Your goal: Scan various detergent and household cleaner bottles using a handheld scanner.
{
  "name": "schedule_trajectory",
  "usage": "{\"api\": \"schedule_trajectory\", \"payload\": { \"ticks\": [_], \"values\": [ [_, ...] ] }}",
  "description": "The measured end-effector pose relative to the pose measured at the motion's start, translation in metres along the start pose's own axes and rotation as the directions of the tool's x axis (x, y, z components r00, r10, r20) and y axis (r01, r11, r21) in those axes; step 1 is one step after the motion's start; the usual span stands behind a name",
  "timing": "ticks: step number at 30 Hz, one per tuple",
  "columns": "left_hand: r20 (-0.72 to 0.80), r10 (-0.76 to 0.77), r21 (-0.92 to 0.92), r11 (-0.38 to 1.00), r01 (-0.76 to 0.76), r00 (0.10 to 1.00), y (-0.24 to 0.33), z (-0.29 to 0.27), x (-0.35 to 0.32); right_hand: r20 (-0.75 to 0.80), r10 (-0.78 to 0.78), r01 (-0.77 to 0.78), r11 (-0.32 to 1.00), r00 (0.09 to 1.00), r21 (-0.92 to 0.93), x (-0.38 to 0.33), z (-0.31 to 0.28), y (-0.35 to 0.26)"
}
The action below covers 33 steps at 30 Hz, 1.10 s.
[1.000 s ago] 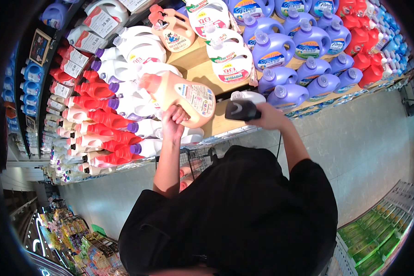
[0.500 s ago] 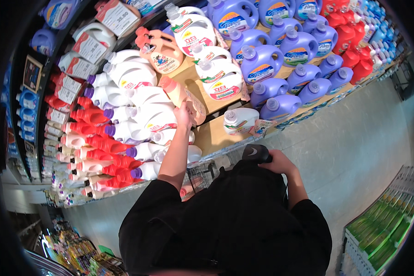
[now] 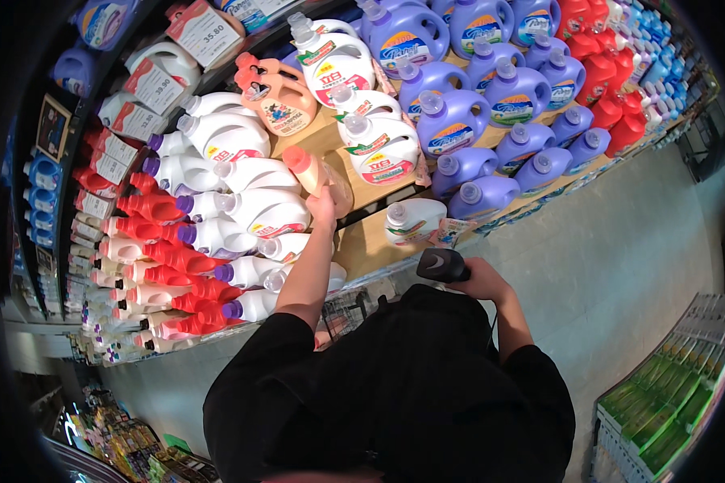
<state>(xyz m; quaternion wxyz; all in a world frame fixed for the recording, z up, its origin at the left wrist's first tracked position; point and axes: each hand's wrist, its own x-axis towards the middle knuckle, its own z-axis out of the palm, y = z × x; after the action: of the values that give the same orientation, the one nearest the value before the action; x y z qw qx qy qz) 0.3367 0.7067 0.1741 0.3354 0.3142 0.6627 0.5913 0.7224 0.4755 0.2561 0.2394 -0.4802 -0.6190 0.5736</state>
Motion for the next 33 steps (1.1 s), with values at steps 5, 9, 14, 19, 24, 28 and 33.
{"api": "schedule_trajectory", "payload": {
  "ticks": [5, 9, 14, 19, 24, 28, 33],
  "values": [
    [0.169, -0.073, 0.076, 0.995, 0.061, 0.983, 0.012, -0.017, -0.003, 0.045, 0.012, -0.006, 0.992, 0.999, -0.128, 0.014, -0.001, -0.023],
    [0.191, -0.019, 0.631, 0.768, -0.108, 0.981, 0.057, -0.028, -0.024, 0.049, -0.012, 0.016, 0.996, 0.999, -0.087, 0.021, 0.003, -0.013],
    [0.409, 0.391, 0.757, 0.358, -0.546, 0.824, 0.167, -0.044, -0.049, 0.063, -0.040, 0.047, 0.992, 0.997, -0.119, 0.032, 0.004, -0.018],
    [0.695, 0.521, 0.589, -0.018, -0.808, 0.495, 0.182, -0.055, 0.024, 0.117, -0.052, 0.065, 0.992, 0.992, -0.109, 0.043, 0.008, -0.039],
    [0.792, 0.260, 0.425, 0.415, -0.805, 0.552, 0.173, -0.063, 0.077, 0.106, -0.078, 0.093, 0.985, 0.991, -0.143, 0.050, 0.011, -0.046],
    [0.768, 0.260, 0.507, 0.312, -0.804, 0.585, 0.187, -0.051, 0.064, 0.075, -0.110, 0.120, 0.983, 0.991, -0.138, 0.049, 0.017, -0.052],
    [0.692, 0.327, 0.616, 0.198, -0.762, 0.644, 0.193, -0.037, 0.053, 0.096, -0.134, 0.145, 0.982, 0.986, -0.121, 0.051, 0.024, -0.048]
  ]
}}
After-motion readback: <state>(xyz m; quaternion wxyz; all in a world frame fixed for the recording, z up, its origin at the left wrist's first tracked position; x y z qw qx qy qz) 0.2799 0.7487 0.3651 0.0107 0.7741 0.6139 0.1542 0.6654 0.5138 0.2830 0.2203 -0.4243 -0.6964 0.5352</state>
